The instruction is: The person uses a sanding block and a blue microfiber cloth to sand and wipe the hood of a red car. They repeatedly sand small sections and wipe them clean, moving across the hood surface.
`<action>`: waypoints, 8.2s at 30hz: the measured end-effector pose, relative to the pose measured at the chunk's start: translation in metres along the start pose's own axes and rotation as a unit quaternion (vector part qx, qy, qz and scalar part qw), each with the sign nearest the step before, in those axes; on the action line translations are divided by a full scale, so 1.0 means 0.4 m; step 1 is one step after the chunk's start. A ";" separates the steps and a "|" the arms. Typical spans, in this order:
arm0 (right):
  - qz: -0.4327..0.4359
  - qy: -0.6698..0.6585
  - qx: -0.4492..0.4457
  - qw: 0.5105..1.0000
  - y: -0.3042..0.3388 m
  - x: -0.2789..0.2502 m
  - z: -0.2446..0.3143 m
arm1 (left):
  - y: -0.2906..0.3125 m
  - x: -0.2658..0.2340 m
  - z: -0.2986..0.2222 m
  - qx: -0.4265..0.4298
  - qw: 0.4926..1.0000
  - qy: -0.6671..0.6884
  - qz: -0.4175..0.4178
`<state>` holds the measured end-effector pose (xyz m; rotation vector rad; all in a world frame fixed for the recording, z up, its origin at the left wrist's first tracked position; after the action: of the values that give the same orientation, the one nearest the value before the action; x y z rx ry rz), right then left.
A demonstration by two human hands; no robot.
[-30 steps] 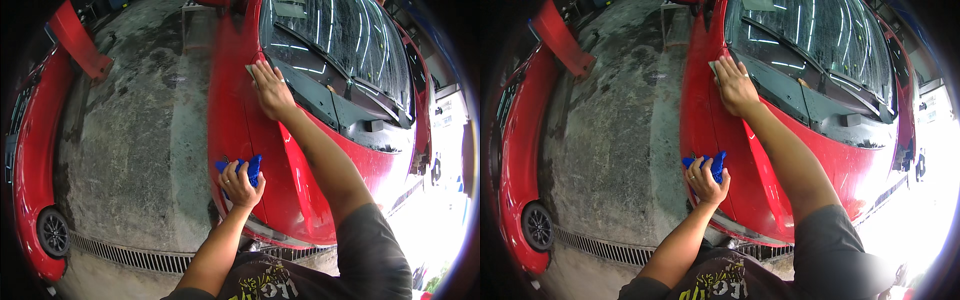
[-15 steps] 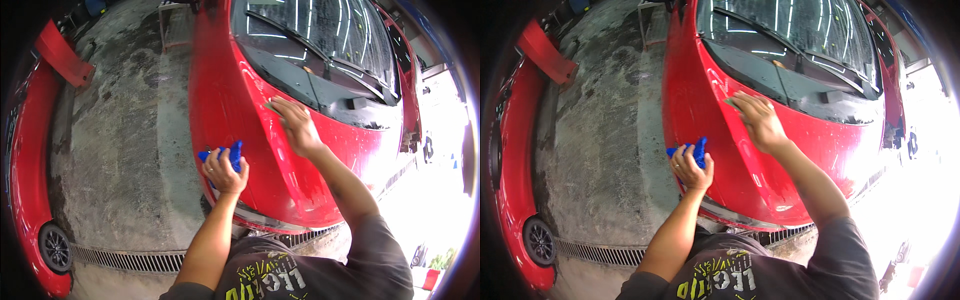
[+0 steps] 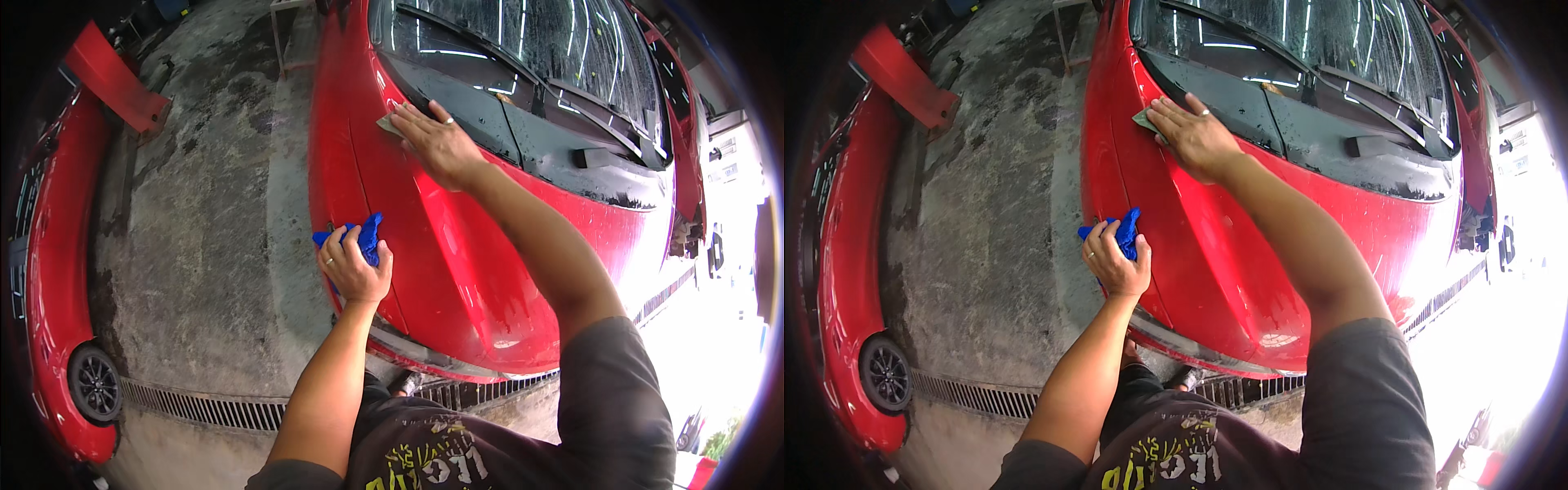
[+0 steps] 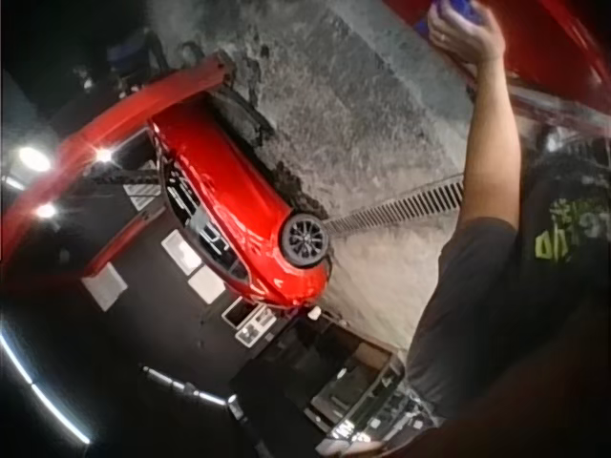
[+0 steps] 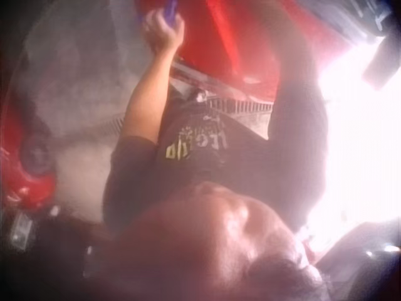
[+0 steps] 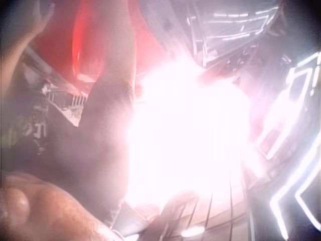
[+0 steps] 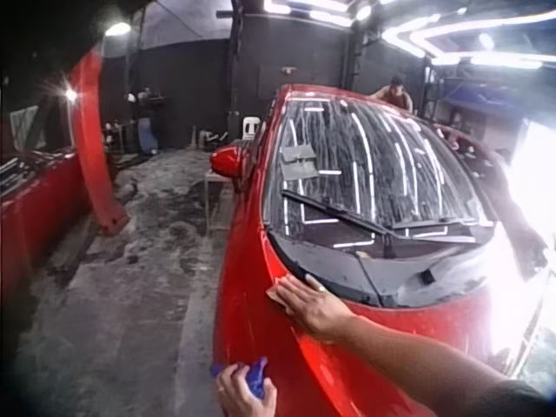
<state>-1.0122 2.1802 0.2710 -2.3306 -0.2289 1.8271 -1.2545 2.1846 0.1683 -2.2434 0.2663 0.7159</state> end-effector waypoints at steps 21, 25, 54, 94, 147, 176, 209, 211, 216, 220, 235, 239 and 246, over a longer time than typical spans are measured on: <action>0.170 -0.117 0.082 0.975 0.781 0.020 0.359 | 0.003 -0.023 0.034 -0.016 1.000 -0.011 -0.018; 0.079 -0.105 0.133 0.982 0.486 -0.001 0.319 | -0.001 -0.032 0.036 0.002 0.999 -0.029 -0.026; -0.290 -0.525 0.742 0.300 1.776 -0.129 0.817 | -0.044 0.119 -0.751 0.263 0.951 -0.044 0.159; -0.124 -0.145 0.171 0.966 0.103 -0.114 0.223 | 0.267 -0.031 -0.244 -0.067 0.989 0.124 0.048; -0.178 0.078 0.089 0.977 0.299 -0.133 0.035 | -0.108 0.102 -0.076 -0.063 0.982 0.047 0.172; -0.165 0.052 0.112 0.978 0.330 -0.144 -0.024 | 0.182 0.076 -0.194 0.006 0.964 0.017 0.266; -0.076 0.052 0.140 0.986 0.260 -0.122 -0.019 | -0.640 0.269 -0.026 0.102 0.945 0.205 0.235; -0.070 0.039 0.159 0.984 0.319 -0.116 -0.036 | -0.379 0.223 -0.072 0.112 0.927 0.213 0.287; -0.042 0.030 0.129 0.990 0.253 -0.136 -0.061 | -0.672 0.325 0.068 0.047 0.945 0.188 0.264; -0.080 0.038 0.160 0.983 0.341 -0.154 -0.049 | -0.438 0.251 -0.047 0.063 0.931 0.207 0.295; -0.289 -0.149 0.458 0.827 0.434 -0.244 0.033 | 0.130 -0.091 -0.179 0.008 0.801 0.350 0.486; -0.203 -0.711 0.397 0.543 0.581 -0.131 0.344 | 0.038 -0.106 -0.251 -0.086 0.723 0.423 0.539; -0.371 -0.733 0.471 0.322 0.777 -0.059 0.514 | 0.036 -0.073 -0.470 0.239 0.687 0.274 0.630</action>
<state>-1.2127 1.8806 0.1744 0.6262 -0.2100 1.8202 -1.2065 2.0386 0.2817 -1.4152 2.1466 0.4438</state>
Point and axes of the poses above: each hand's wrist, its own y-axis away from the middle knuckle, its own x-axis out of the palm, z = x × y, the point moved 9 cm from there along -y, towards the middle knuckle, and after that the axes turned 5 degrees about y, right-handed, at the moved point
